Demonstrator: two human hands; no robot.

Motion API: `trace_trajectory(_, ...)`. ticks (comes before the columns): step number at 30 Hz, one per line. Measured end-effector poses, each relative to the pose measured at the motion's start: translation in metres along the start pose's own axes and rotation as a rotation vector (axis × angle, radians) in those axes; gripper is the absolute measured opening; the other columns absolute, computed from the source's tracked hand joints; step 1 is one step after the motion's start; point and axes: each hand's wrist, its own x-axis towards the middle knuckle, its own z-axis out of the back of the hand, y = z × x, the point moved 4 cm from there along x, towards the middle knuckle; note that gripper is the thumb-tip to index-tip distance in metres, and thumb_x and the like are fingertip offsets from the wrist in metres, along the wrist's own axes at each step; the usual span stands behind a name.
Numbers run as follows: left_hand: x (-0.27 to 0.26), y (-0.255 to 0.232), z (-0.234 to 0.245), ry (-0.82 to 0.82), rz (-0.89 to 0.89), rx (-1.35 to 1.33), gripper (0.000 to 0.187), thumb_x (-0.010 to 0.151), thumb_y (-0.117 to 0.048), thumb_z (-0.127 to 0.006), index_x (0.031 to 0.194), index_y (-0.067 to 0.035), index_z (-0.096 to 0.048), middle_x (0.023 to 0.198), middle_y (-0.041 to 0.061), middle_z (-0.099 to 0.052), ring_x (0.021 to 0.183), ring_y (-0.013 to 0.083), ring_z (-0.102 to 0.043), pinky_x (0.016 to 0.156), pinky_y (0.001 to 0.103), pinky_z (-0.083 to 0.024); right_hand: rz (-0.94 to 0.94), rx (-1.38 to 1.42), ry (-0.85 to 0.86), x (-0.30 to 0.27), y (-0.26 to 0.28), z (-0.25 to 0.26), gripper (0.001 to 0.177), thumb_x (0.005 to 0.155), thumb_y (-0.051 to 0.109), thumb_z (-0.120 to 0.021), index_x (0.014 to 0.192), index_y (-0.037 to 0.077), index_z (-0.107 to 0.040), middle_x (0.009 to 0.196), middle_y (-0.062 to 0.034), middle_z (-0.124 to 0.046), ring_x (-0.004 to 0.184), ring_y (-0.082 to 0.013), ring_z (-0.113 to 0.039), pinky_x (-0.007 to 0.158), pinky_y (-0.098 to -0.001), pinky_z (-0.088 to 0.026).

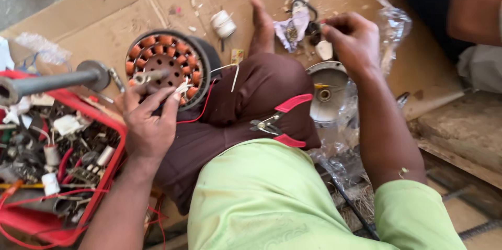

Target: The person sits on the floor and repairs an electrical motor stator by hand. They strip the ends of wires, twist them together, and wrap them with white insulating tape. The person uses pliers to cut the tape and manipulate the wires.

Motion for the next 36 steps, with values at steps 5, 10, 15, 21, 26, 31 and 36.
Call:
trace_trajectory(5, -0.005, 0.011, 0.001, -0.051, -0.077, 0.040, 0.018, 0.094, -0.006, -0.080, 0.112, -0.007, -0.079, 0.120, 0.008, -0.066, 0.111, 0.0231, -0.058, 0.099, 0.039, -0.050, 0.284, -0.338, 0.259, 0.071, -0.008, -0.136, 0.017, 0.089, 0.014, -0.080, 0.103, 0.004, -0.079, 0.092, -0.0105, -0.078, 0.082, -0.0157, -0.076, 0.077, -0.0309, -0.061)
trace_trajectory(10, 0.004, 0.014, 0.001, -0.126, -0.118, -0.004, 0.018, 0.090, -0.007, -0.081, 0.108, -0.008, -0.078, 0.116, 0.011, -0.062, 0.113, 0.0270, -0.056, 0.100, 0.040, -0.049, 0.476, -0.653, 0.299, 0.114, -0.036, -0.231, 0.023, 0.078, 0.011, -0.081, 0.100, 0.007, -0.082, 0.097, -0.0175, -0.077, 0.090, -0.0307, -0.074, 0.085, -0.0402, -0.057)
trace_trajectory(15, 0.003, 0.020, 0.003, -0.137, -0.104, 0.039, 0.016, 0.087, -0.010, -0.084, 0.103, -0.012, -0.081, 0.106, 0.006, -0.063, 0.109, 0.0266, -0.055, 0.101, 0.044, -0.040, 0.629, -0.836, 0.282, 0.118, -0.042, -0.242, 0.036, 0.066, 0.014, -0.089, 0.099, 0.002, -0.081, 0.089, -0.0198, -0.078, 0.088, -0.0354, -0.073, 0.085, -0.0498, -0.053)
trace_trajectory(21, 0.003, 0.022, 0.006, -0.151, -0.136, 0.029, 0.014, 0.089, -0.011, -0.083, 0.102, -0.012, -0.081, 0.106, 0.006, -0.061, 0.108, 0.0257, -0.052, 0.102, 0.043, -0.036, 0.032, -0.736, 0.443, 0.104, -0.019, -0.216, 0.023, 0.088, 0.026, -0.082, 0.108, 0.015, -0.080, 0.097, -0.0103, -0.078, 0.082, -0.0184, -0.075, 0.080, -0.0342, -0.060)
trace_trajectory(26, 0.002, 0.024, 0.007, -0.150, -0.144, 0.001, 0.013, 0.089, -0.011, -0.083, 0.102, -0.012, -0.081, 0.105, 0.004, -0.061, 0.107, 0.0240, -0.052, 0.101, 0.043, -0.036, 0.152, -0.811, 0.462, 0.080, 0.015, -0.187, 0.019, 0.089, 0.023, -0.081, 0.107, 0.017, -0.083, 0.100, -0.0087, -0.078, 0.086, -0.0189, -0.074, 0.085, -0.0349, -0.058)
trace_trajectory(31, 0.001, 0.026, 0.007, -0.191, -0.158, -0.019, 0.014, 0.087, -0.009, -0.083, 0.101, -0.012, -0.080, 0.106, 0.005, -0.061, 0.109, 0.0269, -0.049, 0.101, 0.041, -0.039, 0.138, -0.811, 0.419, 0.080, 0.022, -0.172, 0.021, 0.085, 0.015, -0.079, 0.106, 0.016, -0.083, 0.100, -0.0084, -0.078, 0.086, -0.0182, -0.074, 0.084, -0.0333, -0.058)
trace_trajectory(36, 0.002, 0.025, 0.007, -0.188, -0.164, -0.028, 0.013, 0.088, -0.009, -0.083, 0.100, -0.011, -0.080, 0.106, 0.005, -0.061, 0.108, 0.0266, -0.050, 0.102, 0.042, -0.038, 0.285, -0.675, 0.284, 0.092, 0.009, -0.184, 0.021, 0.091, 0.009, -0.073, 0.108, 0.014, -0.083, 0.101, -0.0095, -0.079, 0.088, -0.0162, -0.076, 0.087, -0.0304, -0.060)
